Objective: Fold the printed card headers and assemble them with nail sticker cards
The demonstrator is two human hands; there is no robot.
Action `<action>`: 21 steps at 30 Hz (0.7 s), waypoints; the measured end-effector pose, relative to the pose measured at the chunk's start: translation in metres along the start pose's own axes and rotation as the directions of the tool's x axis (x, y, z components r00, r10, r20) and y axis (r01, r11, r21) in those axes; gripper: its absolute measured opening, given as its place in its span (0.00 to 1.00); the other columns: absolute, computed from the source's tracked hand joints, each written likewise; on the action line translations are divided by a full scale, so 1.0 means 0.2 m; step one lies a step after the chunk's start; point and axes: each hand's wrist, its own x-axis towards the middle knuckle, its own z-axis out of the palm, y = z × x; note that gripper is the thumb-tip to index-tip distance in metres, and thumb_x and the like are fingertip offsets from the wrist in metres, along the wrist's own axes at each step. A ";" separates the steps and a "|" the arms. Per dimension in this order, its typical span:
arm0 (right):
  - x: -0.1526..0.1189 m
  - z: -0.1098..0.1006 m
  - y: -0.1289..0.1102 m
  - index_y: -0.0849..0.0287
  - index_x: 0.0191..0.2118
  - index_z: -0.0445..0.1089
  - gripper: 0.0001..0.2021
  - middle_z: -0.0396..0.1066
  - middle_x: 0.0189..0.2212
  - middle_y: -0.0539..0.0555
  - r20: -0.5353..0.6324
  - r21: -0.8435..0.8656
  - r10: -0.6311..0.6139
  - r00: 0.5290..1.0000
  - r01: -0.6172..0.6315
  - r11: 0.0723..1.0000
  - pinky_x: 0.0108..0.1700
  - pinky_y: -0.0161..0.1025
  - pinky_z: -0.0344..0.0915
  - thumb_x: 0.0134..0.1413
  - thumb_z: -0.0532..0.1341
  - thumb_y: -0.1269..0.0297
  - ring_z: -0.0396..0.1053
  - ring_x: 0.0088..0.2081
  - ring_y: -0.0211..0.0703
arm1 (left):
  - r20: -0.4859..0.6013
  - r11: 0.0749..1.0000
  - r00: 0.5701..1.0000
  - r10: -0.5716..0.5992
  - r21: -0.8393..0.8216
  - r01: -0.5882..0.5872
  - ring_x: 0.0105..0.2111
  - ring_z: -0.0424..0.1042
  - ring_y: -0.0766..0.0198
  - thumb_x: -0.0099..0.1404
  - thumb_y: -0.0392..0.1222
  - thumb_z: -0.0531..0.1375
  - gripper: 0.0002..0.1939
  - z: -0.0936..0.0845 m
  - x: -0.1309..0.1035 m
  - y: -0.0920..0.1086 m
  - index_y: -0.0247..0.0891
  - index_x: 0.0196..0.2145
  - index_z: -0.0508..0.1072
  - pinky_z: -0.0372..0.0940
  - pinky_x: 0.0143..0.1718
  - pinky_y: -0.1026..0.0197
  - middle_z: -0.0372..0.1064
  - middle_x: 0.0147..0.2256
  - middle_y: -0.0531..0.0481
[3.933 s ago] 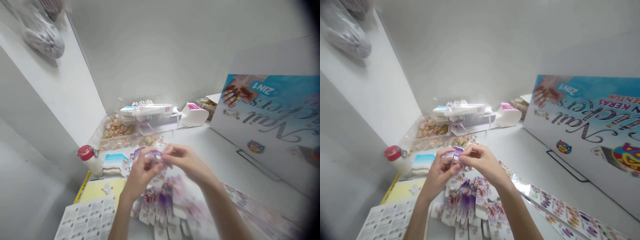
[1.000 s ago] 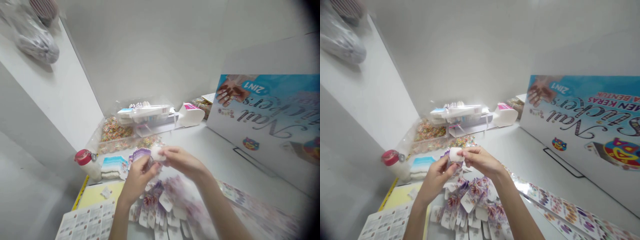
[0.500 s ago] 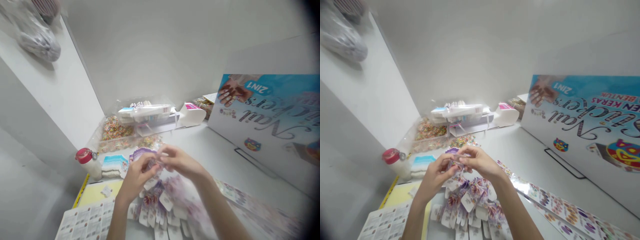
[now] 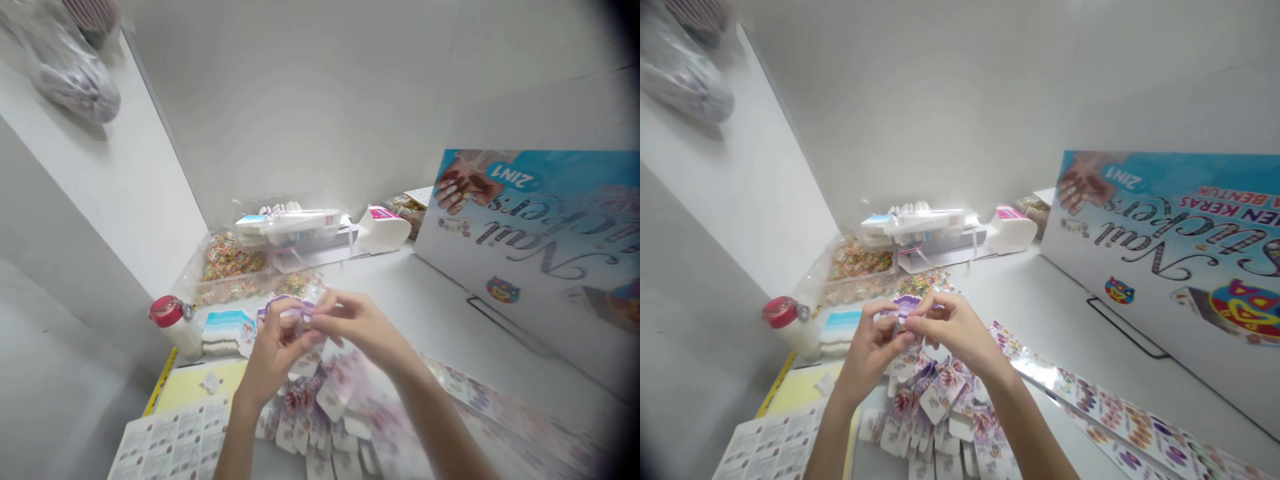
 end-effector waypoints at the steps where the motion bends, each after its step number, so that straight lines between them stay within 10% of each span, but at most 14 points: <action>1: 0.00 0.00 0.00 0.60 0.25 0.66 0.11 0.66 0.21 0.47 0.001 -0.032 -0.020 1.000 0.020 0.999 0.22 0.30 0.56 0.50 0.66 0.60 0.61 0.22 0.31 | -0.007 1.000 1.000 0.007 0.015 -0.007 0.27 0.67 0.66 0.62 0.46 0.60 0.17 0.00 0.00 0.00 0.42 0.47 0.62 0.60 0.30 0.65 0.69 0.27 0.55; 9: 0.03 -0.05 0.01 0.59 0.27 0.73 0.18 0.67 0.29 0.52 0.099 -0.256 -0.022 0.995 0.047 0.966 0.25 0.32 0.61 0.59 0.55 0.52 0.64 0.25 0.33 | -0.075 0.987 0.997 0.000 0.158 0.011 0.26 0.59 0.68 0.65 0.46 0.57 0.09 -0.02 0.02 -0.01 0.42 0.42 0.65 0.55 0.29 0.66 0.61 0.26 0.58; 14: 0.17 -0.09 0.33 0.59 0.44 0.73 0.14 0.74 0.40 0.56 -0.074 -0.540 0.063 0.995 -0.093 0.837 0.38 0.38 0.66 0.57 0.56 0.59 0.71 0.37 0.43 | 0.121 0.901 0.947 -0.296 0.366 0.235 0.25 0.61 0.66 0.63 0.47 0.55 0.10 -0.03 0.02 -0.01 0.42 0.42 0.65 0.55 0.27 0.66 0.61 0.24 0.59; 21: 0.23 -0.08 0.68 0.60 0.52 0.68 0.28 0.73 0.45 0.59 -0.126 -0.693 0.142 0.982 -0.189 0.696 0.45 0.39 0.61 0.38 0.65 0.72 0.69 0.44 0.50 | 0.237 0.744 0.858 -0.457 0.630 0.223 0.45 0.66 0.54 0.57 0.46 0.60 0.13 -0.04 0.00 -0.12 0.41 0.40 0.72 0.60 0.44 0.58 0.69 0.42 0.48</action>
